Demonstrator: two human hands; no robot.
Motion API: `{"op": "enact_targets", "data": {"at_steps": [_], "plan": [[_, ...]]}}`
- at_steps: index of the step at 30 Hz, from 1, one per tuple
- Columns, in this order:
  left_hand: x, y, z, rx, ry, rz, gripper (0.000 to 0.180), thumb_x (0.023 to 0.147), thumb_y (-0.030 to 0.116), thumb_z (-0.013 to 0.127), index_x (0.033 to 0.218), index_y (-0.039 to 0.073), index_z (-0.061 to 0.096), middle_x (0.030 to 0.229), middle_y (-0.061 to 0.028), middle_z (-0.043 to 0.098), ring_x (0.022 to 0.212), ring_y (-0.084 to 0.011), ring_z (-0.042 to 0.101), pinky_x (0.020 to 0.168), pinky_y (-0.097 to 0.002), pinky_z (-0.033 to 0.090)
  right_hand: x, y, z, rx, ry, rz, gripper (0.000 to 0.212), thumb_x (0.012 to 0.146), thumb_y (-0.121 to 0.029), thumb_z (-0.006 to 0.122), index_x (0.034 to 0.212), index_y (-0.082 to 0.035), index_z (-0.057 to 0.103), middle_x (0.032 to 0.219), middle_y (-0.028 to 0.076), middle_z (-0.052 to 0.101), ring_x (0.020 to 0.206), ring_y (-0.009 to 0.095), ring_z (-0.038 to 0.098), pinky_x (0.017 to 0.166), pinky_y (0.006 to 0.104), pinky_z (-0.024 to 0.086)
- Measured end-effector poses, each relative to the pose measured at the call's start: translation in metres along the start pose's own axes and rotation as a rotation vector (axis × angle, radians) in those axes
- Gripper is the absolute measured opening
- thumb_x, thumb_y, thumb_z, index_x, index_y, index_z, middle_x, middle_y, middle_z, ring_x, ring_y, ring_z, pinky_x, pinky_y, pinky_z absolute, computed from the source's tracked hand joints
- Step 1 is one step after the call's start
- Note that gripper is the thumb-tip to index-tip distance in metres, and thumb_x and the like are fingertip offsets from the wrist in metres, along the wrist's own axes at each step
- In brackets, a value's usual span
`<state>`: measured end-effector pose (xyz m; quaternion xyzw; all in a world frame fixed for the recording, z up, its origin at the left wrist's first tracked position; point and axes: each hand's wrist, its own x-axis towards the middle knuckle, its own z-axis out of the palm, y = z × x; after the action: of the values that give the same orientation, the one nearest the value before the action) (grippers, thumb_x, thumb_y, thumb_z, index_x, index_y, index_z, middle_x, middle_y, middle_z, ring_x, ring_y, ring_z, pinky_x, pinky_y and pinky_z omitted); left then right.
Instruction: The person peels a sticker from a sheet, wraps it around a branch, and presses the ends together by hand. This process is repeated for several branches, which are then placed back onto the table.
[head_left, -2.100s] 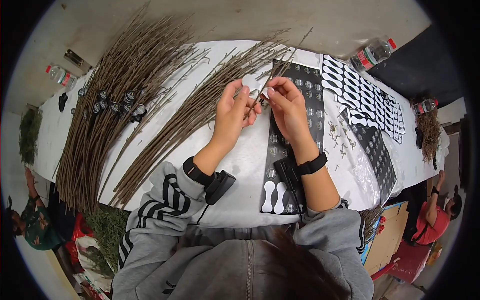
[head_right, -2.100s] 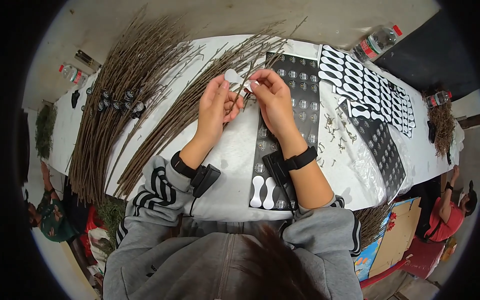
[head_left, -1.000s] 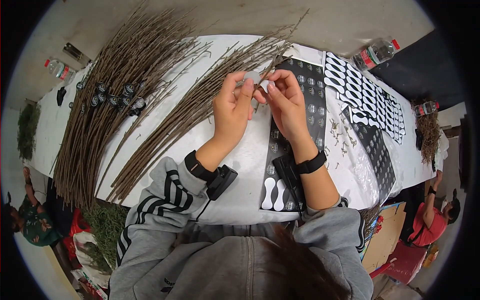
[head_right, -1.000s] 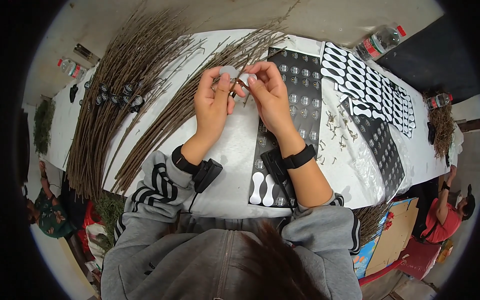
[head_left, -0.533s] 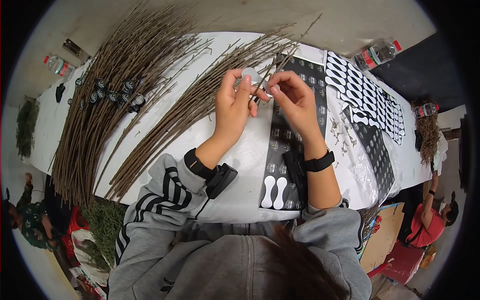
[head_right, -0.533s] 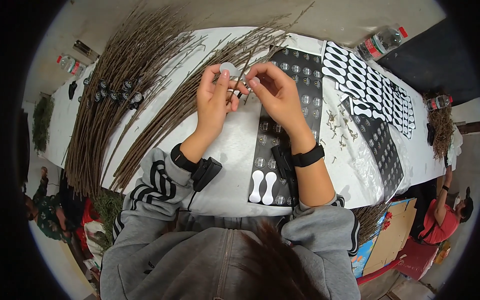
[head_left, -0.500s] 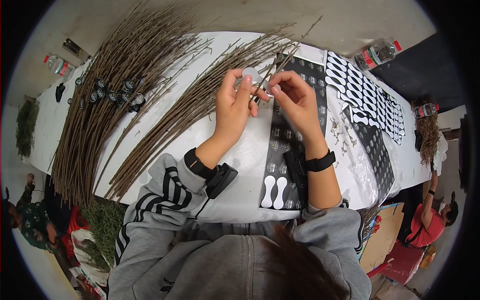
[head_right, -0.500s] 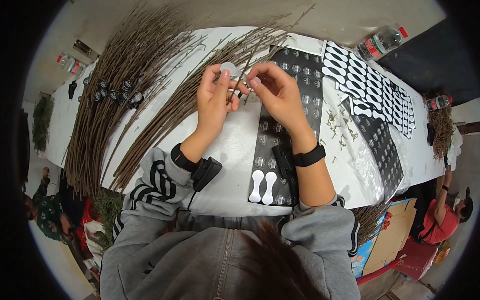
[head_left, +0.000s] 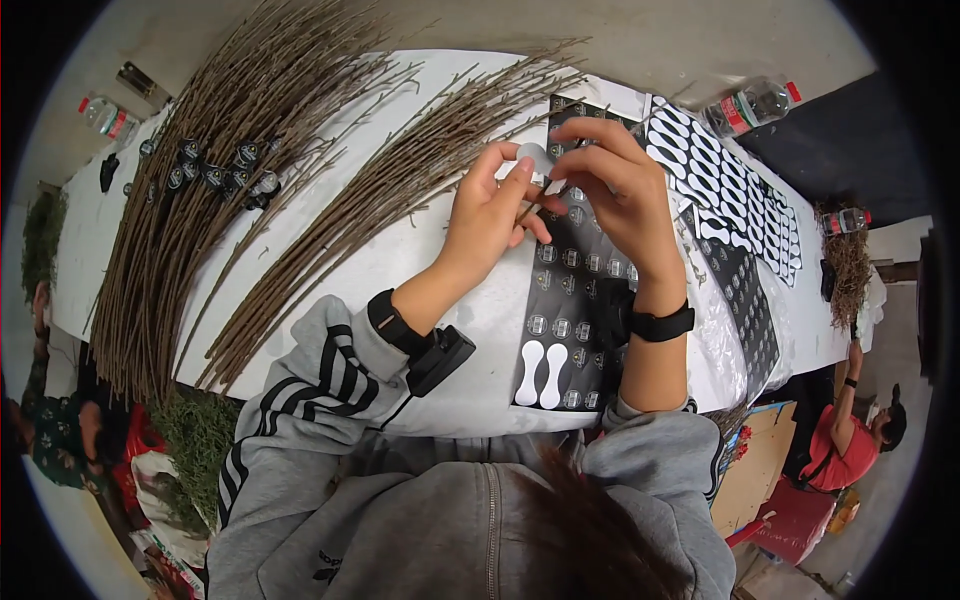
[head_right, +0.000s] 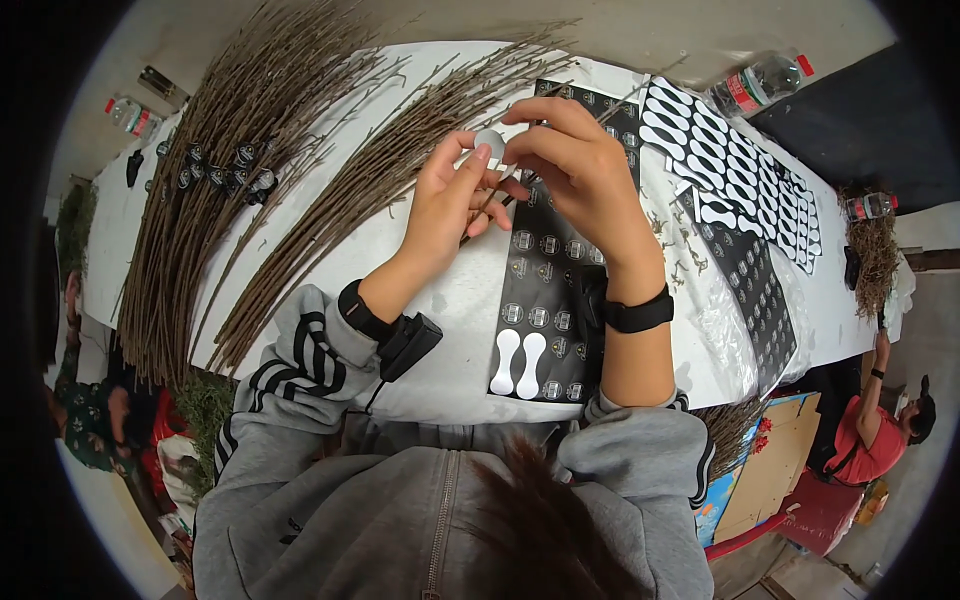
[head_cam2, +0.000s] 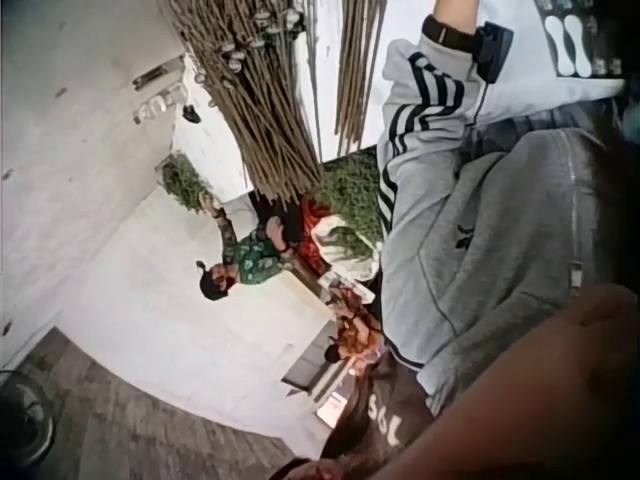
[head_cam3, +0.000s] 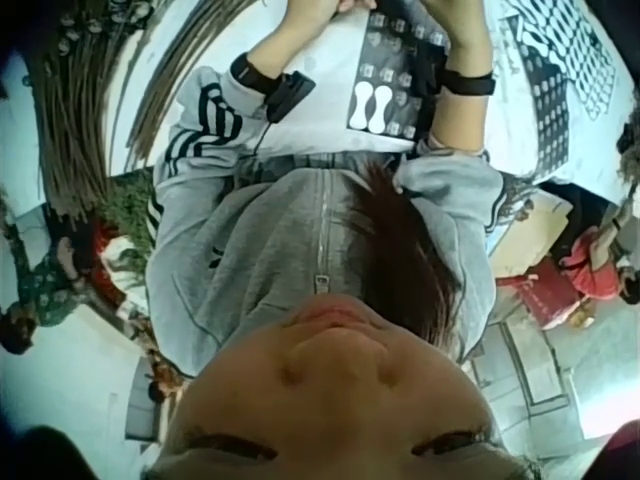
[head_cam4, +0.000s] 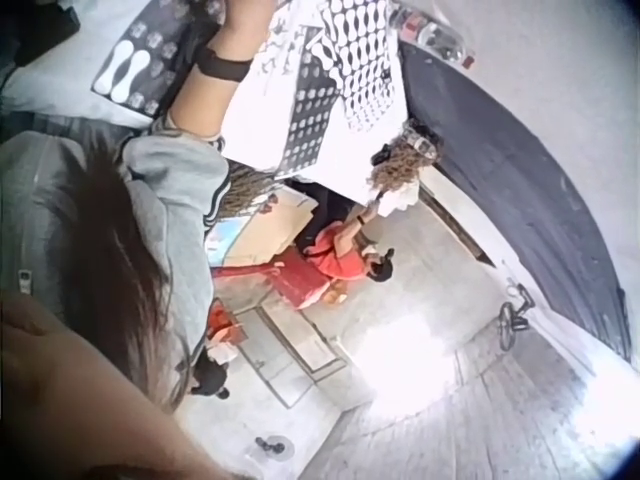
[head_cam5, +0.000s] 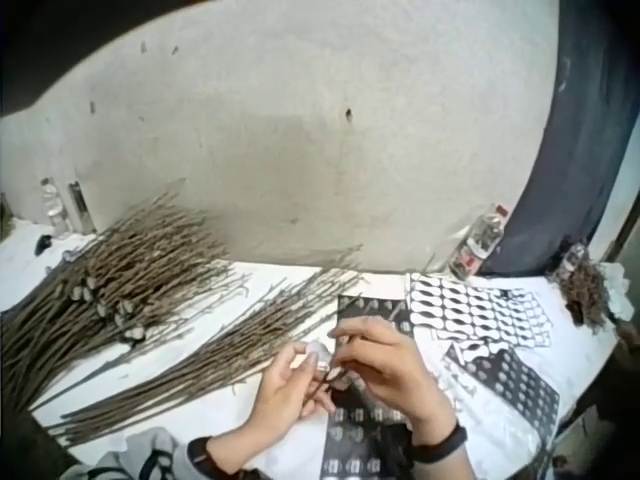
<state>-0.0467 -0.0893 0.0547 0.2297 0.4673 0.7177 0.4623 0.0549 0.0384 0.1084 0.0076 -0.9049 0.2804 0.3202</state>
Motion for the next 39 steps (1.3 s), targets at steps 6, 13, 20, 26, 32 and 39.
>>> {"op": "enact_targets", "data": {"at_steps": [6, 13, 20, 26, 32, 39], "plan": [[-0.002, -0.002, 0.004, -0.065, 0.107, 0.086, 0.029, 0.098, 0.027, 0.048, 0.113, 0.003, 0.046, 0.098, -0.0111, 0.059, 0.061, -0.0182, 0.066, 0.038, -0.0199, 0.029, -0.001, 0.008, 0.009, 0.12, 0.02, 0.055, 0.023, 0.069, 0.018, 0.057, 0.084, 0.002, 0.061, 0.087, 0.007, 0.063, 0.085, 0.021, 0.06, 0.072, 0.0284, 0.049], [-0.005, 0.003, 0.004, -0.191, 0.149, 0.038, 0.033, 0.097, 0.027, 0.049, 0.111, -0.003, 0.052, 0.101, -0.0112, 0.058, 0.066, -0.021, 0.068, 0.038, -0.0199, 0.029, -0.004, 0.016, 0.019, 0.148, 0.077, 0.08, 0.022, 0.071, 0.017, 0.058, 0.085, 0.001, 0.063, 0.087, 0.007, 0.063, 0.082, 0.019, 0.059, 0.071, 0.0278, 0.047], [-0.001, -0.001, 0.0, -0.172, 0.138, 0.024, 0.036, 0.098, 0.028, 0.048, 0.114, -0.004, 0.052, 0.103, -0.013, 0.059, 0.066, -0.022, 0.068, 0.037, -0.0196, 0.028, -0.006, 0.015, 0.027, 0.245, 0.158, 0.217, 0.02, 0.075, 0.015, 0.06, 0.089, 0.001, 0.066, 0.087, 0.006, 0.063, 0.081, 0.014, 0.059, 0.069, 0.0252, 0.047], [-0.001, -0.001, 0.002, -0.126, 0.179, 0.028, 0.036, 0.098, 0.03, 0.048, 0.114, -0.002, 0.053, 0.105, -0.0146, 0.06, 0.062, -0.0217, 0.067, 0.037, -0.0198, 0.026, -0.005, 0.016, 0.032, 0.205, 0.238, 0.194, 0.02, 0.073, 0.012, 0.062, 0.087, -0.001, 0.068, 0.083, 0.008, 0.066, 0.078, 0.02, 0.063, 0.069, 0.0271, 0.05], [-0.002, 0.001, 0.004, -0.097, 0.198, 0.038, 0.038, 0.098, 0.032, 0.048, 0.116, -0.001, 0.053, 0.108, -0.0184, 0.061, 0.06, -0.0204, 0.067, 0.038, -0.02, 0.025, -0.006, 0.016, 0.035, 0.181, 0.263, 0.185, 0.02, 0.072, 0.012, 0.062, 0.086, -0.001, 0.068, 0.083, 0.008, 0.066, 0.078, 0.019, 0.064, 0.07, 0.0273, 0.051], [-0.003, 0.002, 0.004, -0.057, 0.19, 0.038, 0.039, 0.097, 0.033, 0.048, 0.117, 0.0, 0.053, 0.114, -0.0225, 0.059, 0.06, -0.0191, 0.067, 0.038, -0.0199, 0.026, -0.007, 0.015, 0.035, 0.151, 0.253, 0.169, 0.019, 0.076, 0.014, 0.06, 0.087, 0.0, 0.067, 0.087, 0.006, 0.064, 0.081, 0.014, 0.059, 0.065, 0.023, 0.046]]}}
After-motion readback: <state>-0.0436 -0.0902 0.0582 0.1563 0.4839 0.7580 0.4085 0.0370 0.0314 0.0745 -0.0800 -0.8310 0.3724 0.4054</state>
